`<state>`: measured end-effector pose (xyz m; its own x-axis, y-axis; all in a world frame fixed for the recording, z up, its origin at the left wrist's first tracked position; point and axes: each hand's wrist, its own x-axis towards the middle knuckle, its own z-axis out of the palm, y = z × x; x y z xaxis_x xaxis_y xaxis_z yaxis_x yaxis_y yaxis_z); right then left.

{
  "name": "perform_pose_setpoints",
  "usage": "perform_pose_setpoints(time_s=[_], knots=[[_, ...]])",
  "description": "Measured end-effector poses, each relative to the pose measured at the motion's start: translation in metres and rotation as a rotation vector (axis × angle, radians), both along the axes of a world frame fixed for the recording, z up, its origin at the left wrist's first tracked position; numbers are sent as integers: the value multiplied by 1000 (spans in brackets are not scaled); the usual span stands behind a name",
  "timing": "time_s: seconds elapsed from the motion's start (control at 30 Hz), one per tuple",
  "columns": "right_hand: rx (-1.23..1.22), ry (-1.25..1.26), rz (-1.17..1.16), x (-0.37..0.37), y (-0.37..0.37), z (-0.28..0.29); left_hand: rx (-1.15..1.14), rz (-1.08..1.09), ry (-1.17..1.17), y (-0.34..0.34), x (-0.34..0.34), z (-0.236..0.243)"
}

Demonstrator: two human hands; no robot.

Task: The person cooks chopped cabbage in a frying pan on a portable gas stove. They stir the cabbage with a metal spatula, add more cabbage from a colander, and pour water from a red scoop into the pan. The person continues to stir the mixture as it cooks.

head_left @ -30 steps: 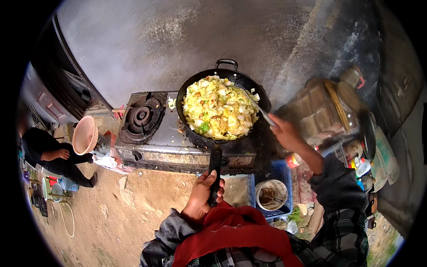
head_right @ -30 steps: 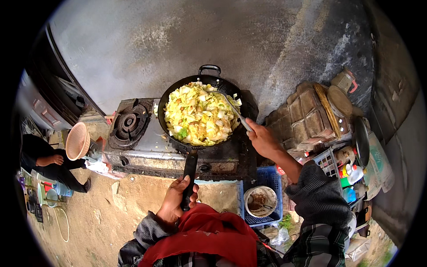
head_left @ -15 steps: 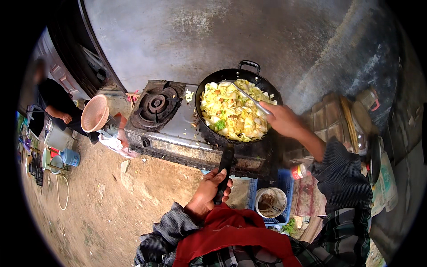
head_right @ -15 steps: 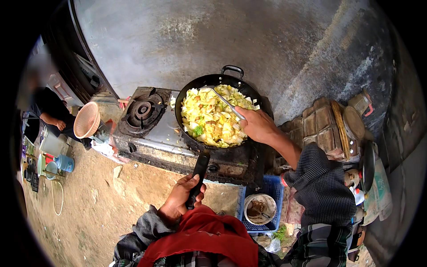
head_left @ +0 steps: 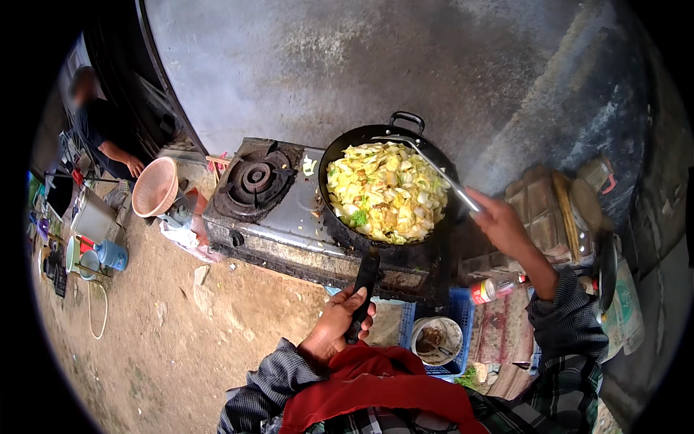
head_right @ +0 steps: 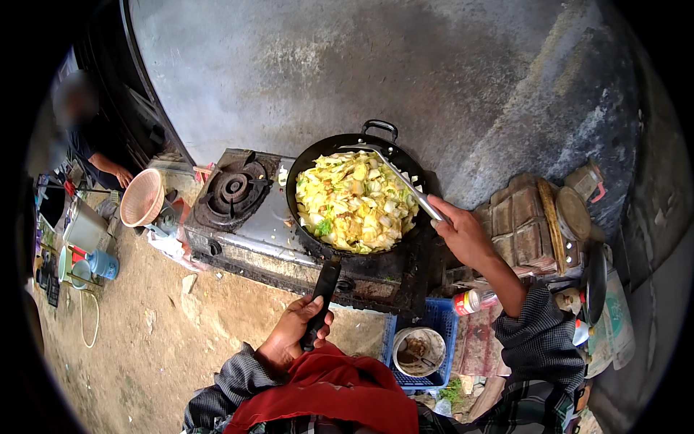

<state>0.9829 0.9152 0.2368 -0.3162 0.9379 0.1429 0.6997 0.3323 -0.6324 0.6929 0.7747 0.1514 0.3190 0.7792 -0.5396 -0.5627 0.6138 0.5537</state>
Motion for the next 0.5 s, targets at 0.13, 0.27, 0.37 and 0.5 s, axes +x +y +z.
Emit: perform_pose_setpoints(time_s=[0.13,0.27,0.37,0.5], knots=[[-358,33,-169,-29,55,13,3,-3,12,0,0,2],[-382,-5,-3,-55,62,20,2,0,28,-1,0,-1],[-85,-221,224,-56,41,26,4,-9,48,0,0,-1],[95,-439,389,-53,-9,37,-13,20,55,-3,-3,-1]])
